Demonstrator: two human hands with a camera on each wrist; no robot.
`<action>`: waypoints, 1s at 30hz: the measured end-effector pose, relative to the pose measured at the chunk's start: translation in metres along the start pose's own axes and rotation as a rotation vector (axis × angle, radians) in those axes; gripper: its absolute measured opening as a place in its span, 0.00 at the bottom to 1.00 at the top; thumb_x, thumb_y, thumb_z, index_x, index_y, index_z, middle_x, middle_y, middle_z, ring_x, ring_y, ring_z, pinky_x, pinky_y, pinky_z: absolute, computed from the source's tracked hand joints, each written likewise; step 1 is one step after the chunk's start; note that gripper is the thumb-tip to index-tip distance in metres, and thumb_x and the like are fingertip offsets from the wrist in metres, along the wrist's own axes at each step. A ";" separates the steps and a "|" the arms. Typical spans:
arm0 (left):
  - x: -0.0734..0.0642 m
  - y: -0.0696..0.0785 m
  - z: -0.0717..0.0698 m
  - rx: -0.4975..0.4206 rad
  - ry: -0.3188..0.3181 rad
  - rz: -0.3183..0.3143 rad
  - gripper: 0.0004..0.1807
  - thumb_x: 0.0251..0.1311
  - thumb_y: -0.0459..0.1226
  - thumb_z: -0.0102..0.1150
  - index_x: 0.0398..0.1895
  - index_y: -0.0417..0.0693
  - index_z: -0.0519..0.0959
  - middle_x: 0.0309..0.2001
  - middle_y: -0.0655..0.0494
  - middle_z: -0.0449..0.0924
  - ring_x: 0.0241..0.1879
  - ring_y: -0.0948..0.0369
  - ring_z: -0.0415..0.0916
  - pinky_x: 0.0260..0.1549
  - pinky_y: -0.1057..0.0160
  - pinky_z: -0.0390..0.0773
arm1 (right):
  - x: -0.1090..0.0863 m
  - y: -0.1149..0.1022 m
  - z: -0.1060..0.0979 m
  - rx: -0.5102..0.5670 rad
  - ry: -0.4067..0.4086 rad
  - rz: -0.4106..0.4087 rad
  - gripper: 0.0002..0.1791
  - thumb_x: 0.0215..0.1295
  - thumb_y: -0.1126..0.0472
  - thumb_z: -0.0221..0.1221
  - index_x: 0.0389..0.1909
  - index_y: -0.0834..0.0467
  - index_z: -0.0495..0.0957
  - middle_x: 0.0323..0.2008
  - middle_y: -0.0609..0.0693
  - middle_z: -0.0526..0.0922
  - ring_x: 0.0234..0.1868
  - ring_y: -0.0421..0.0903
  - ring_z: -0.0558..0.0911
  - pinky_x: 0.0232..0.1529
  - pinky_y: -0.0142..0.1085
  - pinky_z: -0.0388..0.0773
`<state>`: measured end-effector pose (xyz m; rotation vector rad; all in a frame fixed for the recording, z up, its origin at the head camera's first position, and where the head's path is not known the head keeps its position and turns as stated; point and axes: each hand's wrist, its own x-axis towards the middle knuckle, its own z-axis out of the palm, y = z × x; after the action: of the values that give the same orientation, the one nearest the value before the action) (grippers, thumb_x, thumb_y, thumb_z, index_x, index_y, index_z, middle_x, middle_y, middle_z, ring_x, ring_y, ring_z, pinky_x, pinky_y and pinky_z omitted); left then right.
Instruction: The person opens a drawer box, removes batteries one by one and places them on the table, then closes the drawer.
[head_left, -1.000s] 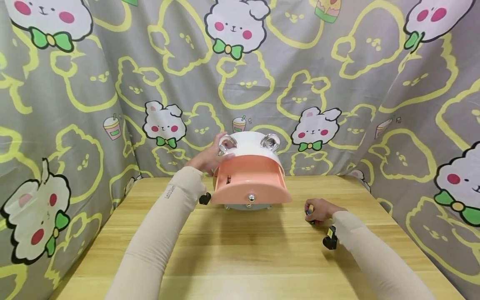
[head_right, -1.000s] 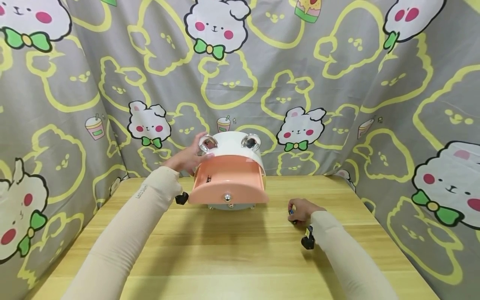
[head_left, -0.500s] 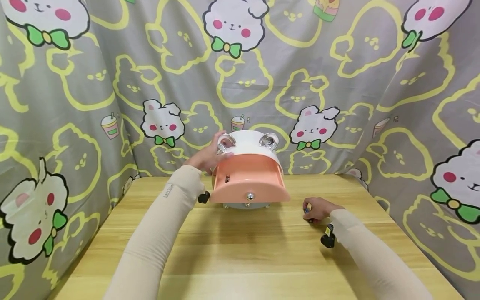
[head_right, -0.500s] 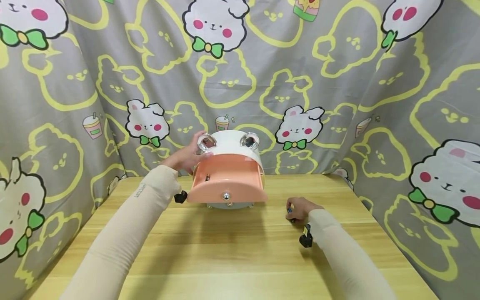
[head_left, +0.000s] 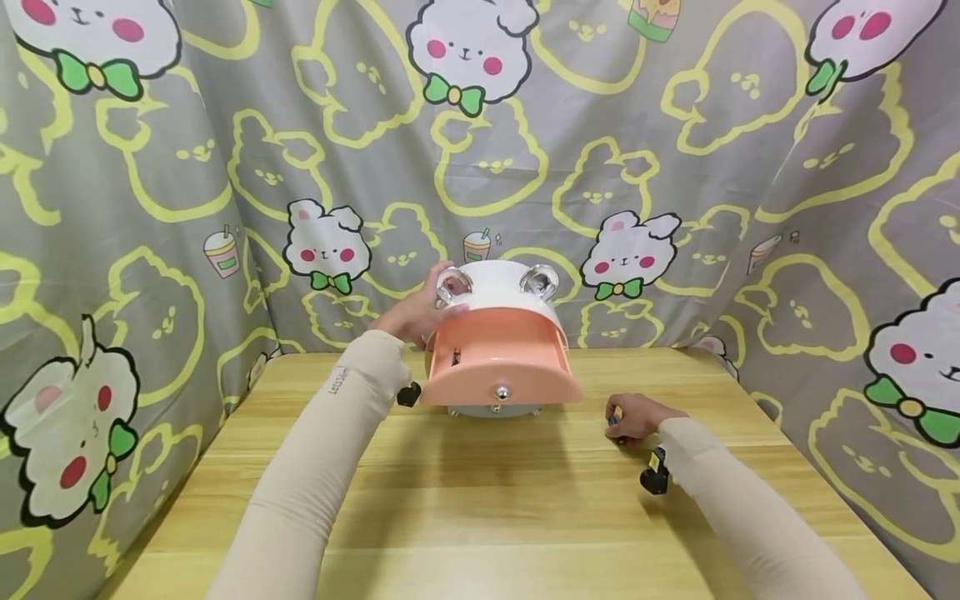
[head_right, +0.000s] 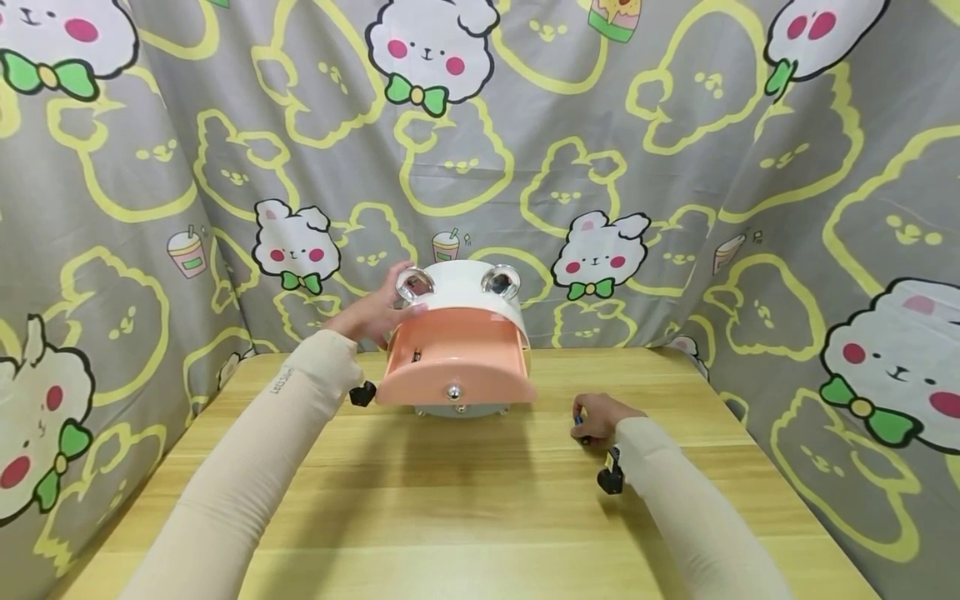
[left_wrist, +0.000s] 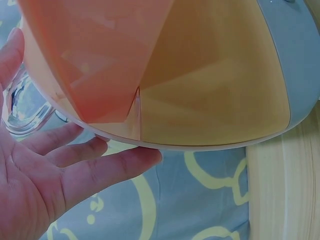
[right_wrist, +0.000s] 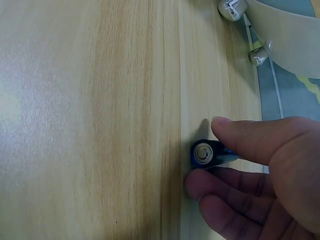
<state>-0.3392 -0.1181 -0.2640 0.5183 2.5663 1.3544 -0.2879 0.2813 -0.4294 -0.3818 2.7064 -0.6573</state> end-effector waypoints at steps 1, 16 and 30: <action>0.000 0.000 0.000 -0.005 0.001 -0.002 0.47 0.65 0.49 0.59 0.73 0.74 0.34 0.70 0.29 0.41 0.62 0.33 0.60 0.32 0.31 0.76 | 0.000 -0.001 0.000 0.000 -0.001 0.002 0.11 0.63 0.63 0.63 0.41 0.61 0.72 0.21 0.50 0.78 0.18 0.45 0.80 0.23 0.37 0.79; -0.002 0.004 0.001 -0.001 -0.003 -0.003 0.47 0.65 0.48 0.59 0.73 0.73 0.34 0.71 0.31 0.39 0.64 0.33 0.57 0.32 0.30 0.75 | 0.000 -0.003 0.000 -0.013 0.003 0.020 0.11 0.63 0.62 0.64 0.40 0.60 0.72 0.21 0.50 0.78 0.18 0.45 0.80 0.23 0.36 0.80; -0.002 0.002 0.001 0.044 0.021 -0.020 0.48 0.65 0.50 0.59 0.73 0.75 0.33 0.70 0.30 0.44 0.60 0.34 0.63 0.30 0.36 0.79 | -0.003 -0.001 -0.002 0.011 -0.007 0.016 0.12 0.63 0.61 0.63 0.41 0.61 0.72 0.22 0.51 0.78 0.19 0.45 0.80 0.24 0.37 0.80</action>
<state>-0.3366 -0.1169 -0.2633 0.4875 2.6163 1.3061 -0.2861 0.2823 -0.4264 -0.3591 2.6950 -0.6652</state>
